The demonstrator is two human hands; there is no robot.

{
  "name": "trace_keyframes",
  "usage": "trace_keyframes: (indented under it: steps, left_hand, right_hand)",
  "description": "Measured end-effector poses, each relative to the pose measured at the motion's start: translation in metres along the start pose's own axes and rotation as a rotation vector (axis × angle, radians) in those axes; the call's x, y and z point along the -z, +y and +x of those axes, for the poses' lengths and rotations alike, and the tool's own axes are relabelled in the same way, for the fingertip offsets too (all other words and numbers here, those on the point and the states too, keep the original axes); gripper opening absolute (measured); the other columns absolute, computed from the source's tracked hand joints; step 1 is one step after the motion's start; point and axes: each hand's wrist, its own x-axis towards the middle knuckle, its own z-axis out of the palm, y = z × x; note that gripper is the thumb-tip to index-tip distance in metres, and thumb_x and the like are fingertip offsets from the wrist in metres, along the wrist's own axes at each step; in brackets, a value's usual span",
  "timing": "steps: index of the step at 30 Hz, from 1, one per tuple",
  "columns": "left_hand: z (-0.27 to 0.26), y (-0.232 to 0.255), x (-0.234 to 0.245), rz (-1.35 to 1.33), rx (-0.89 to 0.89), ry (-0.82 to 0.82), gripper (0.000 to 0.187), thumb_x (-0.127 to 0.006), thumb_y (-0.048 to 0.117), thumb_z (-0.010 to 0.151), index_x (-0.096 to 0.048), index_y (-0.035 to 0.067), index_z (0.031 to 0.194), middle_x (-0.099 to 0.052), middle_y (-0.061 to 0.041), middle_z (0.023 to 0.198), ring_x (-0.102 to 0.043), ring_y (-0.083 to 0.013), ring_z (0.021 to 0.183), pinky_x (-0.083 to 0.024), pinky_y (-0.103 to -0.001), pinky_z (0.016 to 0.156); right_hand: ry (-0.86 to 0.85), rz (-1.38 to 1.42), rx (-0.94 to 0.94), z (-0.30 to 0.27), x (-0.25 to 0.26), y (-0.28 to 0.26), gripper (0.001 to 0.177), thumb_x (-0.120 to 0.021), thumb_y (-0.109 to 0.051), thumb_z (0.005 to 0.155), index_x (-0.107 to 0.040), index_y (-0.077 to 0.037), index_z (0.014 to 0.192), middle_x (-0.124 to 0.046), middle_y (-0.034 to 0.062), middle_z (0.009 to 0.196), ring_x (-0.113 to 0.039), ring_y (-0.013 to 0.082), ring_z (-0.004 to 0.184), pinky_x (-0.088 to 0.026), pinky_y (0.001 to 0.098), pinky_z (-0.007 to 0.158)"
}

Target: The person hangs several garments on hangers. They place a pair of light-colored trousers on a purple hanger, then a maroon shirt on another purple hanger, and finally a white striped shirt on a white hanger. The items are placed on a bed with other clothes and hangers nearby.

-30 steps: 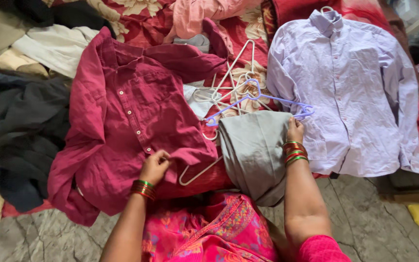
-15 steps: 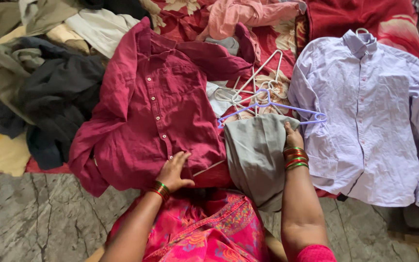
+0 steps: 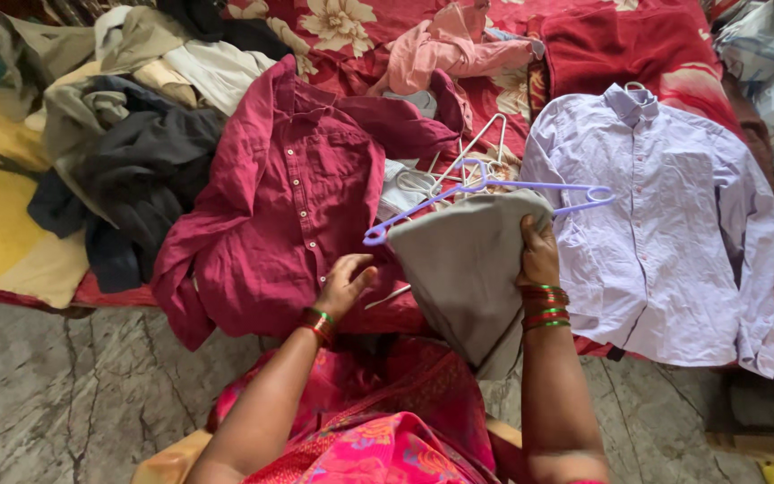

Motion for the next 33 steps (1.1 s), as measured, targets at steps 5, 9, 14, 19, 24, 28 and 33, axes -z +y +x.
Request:
trace_keyframes:
  steps: [5, 9, 14, 19, 24, 28, 33]
  left_hand:
    - [-0.009, 0.049, -0.018, -1.136, 0.409, -0.136, 0.053, -0.056, 0.054, 0.096, -0.062, 0.013, 0.129, -0.071, -0.003, 0.119, -0.069, -0.0173, 0.103, -0.056, -0.036, 0.088]
    - [-0.005, 0.046, -0.019, -1.269, 0.317, 0.060, 0.050, -0.057, 0.052, 0.102, -0.065, 0.007, 0.124, -0.074, -0.005, 0.111, -0.070, -0.0188, 0.099, -0.055, -0.037, 0.088]
    - [-0.013, 0.054, 0.009, -1.274, 0.451, 0.057, 0.054, -0.050, 0.063, 0.098, -0.065, 0.013, 0.110, -0.076, -0.004, 0.097, -0.071, -0.0203, 0.088, -0.054, -0.038, 0.076]
    - [-0.029, 0.093, 0.036, -1.103, 0.559, -0.413, 0.049, -0.050, 0.054, 0.098, -0.069, 0.011, 0.113, -0.077, -0.003, 0.096, -0.071, -0.0179, 0.086, -0.055, -0.034, 0.076]
    - [-0.010, 0.116, 0.061, -0.773, 0.388, -0.565, 0.038, -0.053, 0.040, 0.104, -0.069, 0.005, 0.105, -0.067, -0.004, 0.076, -0.062, -0.0138, 0.064, -0.050, -0.029, 0.057]
    - [0.025, 0.139, 0.058, -0.539, 0.094, -0.509, 0.032, -0.051, 0.032, 0.110, -0.065, 0.007, 0.097, -0.054, 0.002, 0.066, -0.050, -0.0062, 0.054, -0.043, -0.023, 0.049]
    - [0.003, 0.189, 0.034, -0.442, 0.043, -0.294, 0.032, -0.049, 0.032, 0.107, -0.060, 0.009, 0.088, -0.050, 0.004, 0.062, -0.051, -0.0043, 0.049, -0.044, -0.025, 0.042]
  right_hand:
    - [-0.122, 0.159, -0.007, -0.054, -0.048, -0.033, 0.038, -0.060, -0.014, 0.103, -0.056, -0.013, 0.141, -0.066, 0.0011, 0.126, -0.065, 0.0156, 0.114, -0.053, 0.0340, 0.100]
    - [-0.193, 0.141, -0.030, -0.069, -0.045, -0.046, 0.039, -0.059, -0.009, 0.105, -0.055, -0.014, 0.143, -0.066, 0.0019, 0.127, -0.063, 0.0171, 0.116, -0.051, 0.0363, 0.102]
    - [-0.231, 0.144, 0.033, -0.082, -0.027, -0.054, 0.040, -0.059, -0.006, 0.105, -0.055, -0.013, 0.145, -0.065, 0.0024, 0.132, -0.062, 0.0179, 0.122, -0.050, 0.0379, 0.109]
    - [-0.246, 0.257, 0.028, -0.094, -0.019, -0.076, 0.044, -0.057, -0.005, 0.105, -0.052, -0.014, 0.148, -0.065, 0.0040, 0.135, -0.062, 0.0198, 0.124, -0.050, 0.0394, 0.110]
    - [-0.291, 0.149, 0.048, -0.101, -0.014, -0.105, 0.049, -0.057, -0.007, 0.103, -0.046, -0.013, 0.151, -0.064, 0.0038, 0.133, -0.062, 0.0197, 0.123, -0.050, 0.0379, 0.109]
    - [-0.140, -0.423, 0.121, -0.091, 0.008, -0.110, 0.045, -0.060, -0.020, 0.106, -0.050, -0.004, 0.147, -0.066, 0.0063, 0.131, -0.060, 0.0173, 0.119, -0.048, 0.0319, 0.104]
    - [0.216, -1.086, 0.454, -0.096, 0.013, -0.117, 0.056, -0.077, -0.025, 0.095, -0.051, 0.000, 0.137, -0.064, 0.0195, 0.125, -0.060, 0.0323, 0.115, -0.047, 0.0411, 0.100]
